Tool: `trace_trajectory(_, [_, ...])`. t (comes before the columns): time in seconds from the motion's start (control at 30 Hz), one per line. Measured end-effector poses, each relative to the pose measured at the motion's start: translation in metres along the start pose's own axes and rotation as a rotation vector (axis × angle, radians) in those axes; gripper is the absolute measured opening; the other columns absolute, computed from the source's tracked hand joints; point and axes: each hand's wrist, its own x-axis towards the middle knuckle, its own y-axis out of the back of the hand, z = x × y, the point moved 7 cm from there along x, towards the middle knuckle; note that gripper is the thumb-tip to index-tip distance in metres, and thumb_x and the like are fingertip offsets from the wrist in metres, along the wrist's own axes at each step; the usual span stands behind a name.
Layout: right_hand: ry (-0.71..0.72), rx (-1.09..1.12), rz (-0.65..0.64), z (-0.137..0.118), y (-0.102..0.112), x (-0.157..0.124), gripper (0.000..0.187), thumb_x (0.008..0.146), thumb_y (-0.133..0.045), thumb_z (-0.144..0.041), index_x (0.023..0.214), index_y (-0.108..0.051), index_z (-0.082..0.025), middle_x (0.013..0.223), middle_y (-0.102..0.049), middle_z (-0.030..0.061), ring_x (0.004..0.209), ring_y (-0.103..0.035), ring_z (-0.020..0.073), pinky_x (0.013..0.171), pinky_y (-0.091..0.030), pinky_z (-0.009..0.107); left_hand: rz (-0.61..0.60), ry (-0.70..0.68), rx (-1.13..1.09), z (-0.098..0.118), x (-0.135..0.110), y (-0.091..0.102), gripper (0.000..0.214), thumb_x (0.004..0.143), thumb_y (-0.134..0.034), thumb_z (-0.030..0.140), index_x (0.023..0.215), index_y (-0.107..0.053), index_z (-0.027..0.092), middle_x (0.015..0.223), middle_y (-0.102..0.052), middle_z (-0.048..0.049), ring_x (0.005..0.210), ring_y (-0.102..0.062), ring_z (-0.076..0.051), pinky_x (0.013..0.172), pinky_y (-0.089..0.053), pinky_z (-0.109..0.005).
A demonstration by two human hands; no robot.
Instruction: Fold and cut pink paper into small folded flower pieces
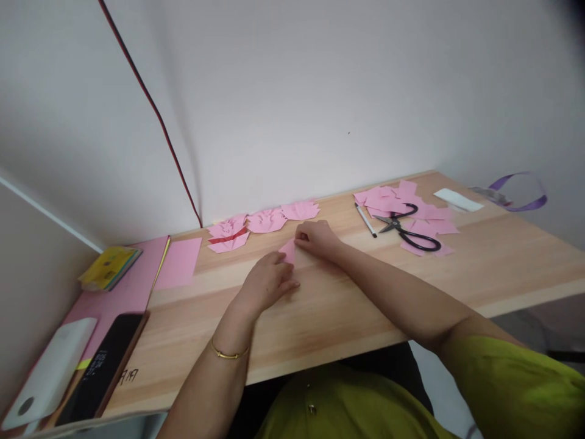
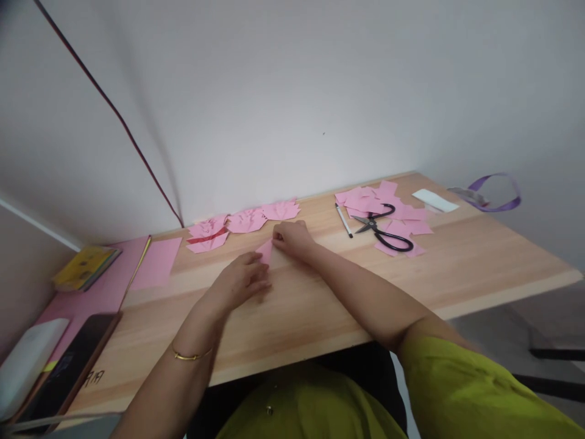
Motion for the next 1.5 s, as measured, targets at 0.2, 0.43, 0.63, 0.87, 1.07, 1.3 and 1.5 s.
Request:
trace_trajectory(0.2, [0.141,0.036,-0.096,-0.023,-0.01,-0.015,0.01,0.077,-0.057,-0.026,0.071,-0.059,-0.018,0.074,-0.067,-0.0005,0.067,-0.055,0.0128,0.075,-0.029,0.029,-0.004,-0.007,-0.003,0.001,0.001,0.0,0.025,0.081,-0.062,0.041,0.094,-0.069,0.02,0.12,-0.057,-0.0117,0.115,-0.051,-0.027,0.098,-0.041,-0.038])
trace_trajectory(0.43, [0.008,-0.044,-0.035,-0.006,-0.002,0.002,0.009,0.079,-0.054,-0.024,0.078,-0.061,-0.018,0.079,-0.067,0.001,0.07,-0.055,0.0138,0.07,-0.029,0.027,0.0,0.001,0.015,-0.003,0.0,-0.003,0.028,0.08,-0.063,0.043,0.096,-0.069,0.021,0.123,-0.055,-0.0121,0.117,-0.05,-0.027,0.099,-0.04,-0.04])
trace_trajectory(0.63, [0.162,-0.01,-0.162,-0.026,-0.009,-0.011,0.008,0.079,-0.055,-0.023,0.076,-0.061,-0.019,0.078,-0.068,0.0002,0.071,-0.056,0.0136,0.072,-0.029,0.027,0.013,-0.01,0.037,-0.001,-0.001,-0.001,0.031,0.078,-0.065,0.043,0.1,-0.068,0.023,0.123,-0.053,-0.0112,0.118,-0.047,-0.028,0.1,-0.038,-0.041])
trace_trajectory(0.87, [0.056,-0.086,-0.075,-0.013,-0.004,-0.006,0.015,0.086,-0.05,-0.027,0.082,-0.061,-0.018,0.085,-0.068,0.0033,0.079,-0.057,0.0158,0.078,-0.028,0.03,0.025,0.093,0.098,0.007,0.003,-0.001,0.037,0.075,-0.067,0.046,0.099,-0.065,0.018,0.106,-0.056,-0.0116,0.101,-0.051,-0.028,0.09,-0.043,-0.042])
trace_trajectory(1.07, [0.18,-0.073,-0.146,-0.035,-0.007,-0.021,0.021,0.09,-0.046,-0.028,0.088,-0.065,-0.019,0.093,-0.068,0.0048,0.088,-0.058,0.017,0.083,-0.026,0.032,0.044,0.168,0.055,0.005,0.005,-0.008,0.043,0.074,-0.067,0.044,0.103,-0.061,0.012,0.115,-0.053,-0.0153,0.105,-0.048,-0.028,0.092,-0.041,-0.041])
trace_trajectory(1.3, [-0.032,-0.183,-0.127,-0.011,0.002,-0.011,0.019,0.088,-0.046,-0.027,0.085,-0.063,-0.019,0.091,-0.067,0.0058,0.085,-0.058,0.0179,0.082,-0.026,0.034,0.054,0.138,0.12,0.006,0.004,-0.001,0.035,0.073,-0.067,0.049,0.084,-0.063,0.016,0.098,-0.056,-0.0112,0.099,-0.049,-0.027,0.089,-0.04,-0.041])
trace_trajectory(1.5, [0.024,-0.066,-0.094,-0.024,-0.001,-0.017,0.017,0.085,-0.05,-0.03,0.081,-0.063,-0.02,0.087,-0.067,0.0024,0.081,-0.057,0.0158,0.082,-0.025,0.033,0.03,0.149,0.151,0.013,0.005,-0.002,0.044,0.074,-0.064,0.054,0.095,-0.064,0.016,0.098,-0.057,-0.0115,0.094,-0.052,-0.026,0.085,-0.041,-0.04])
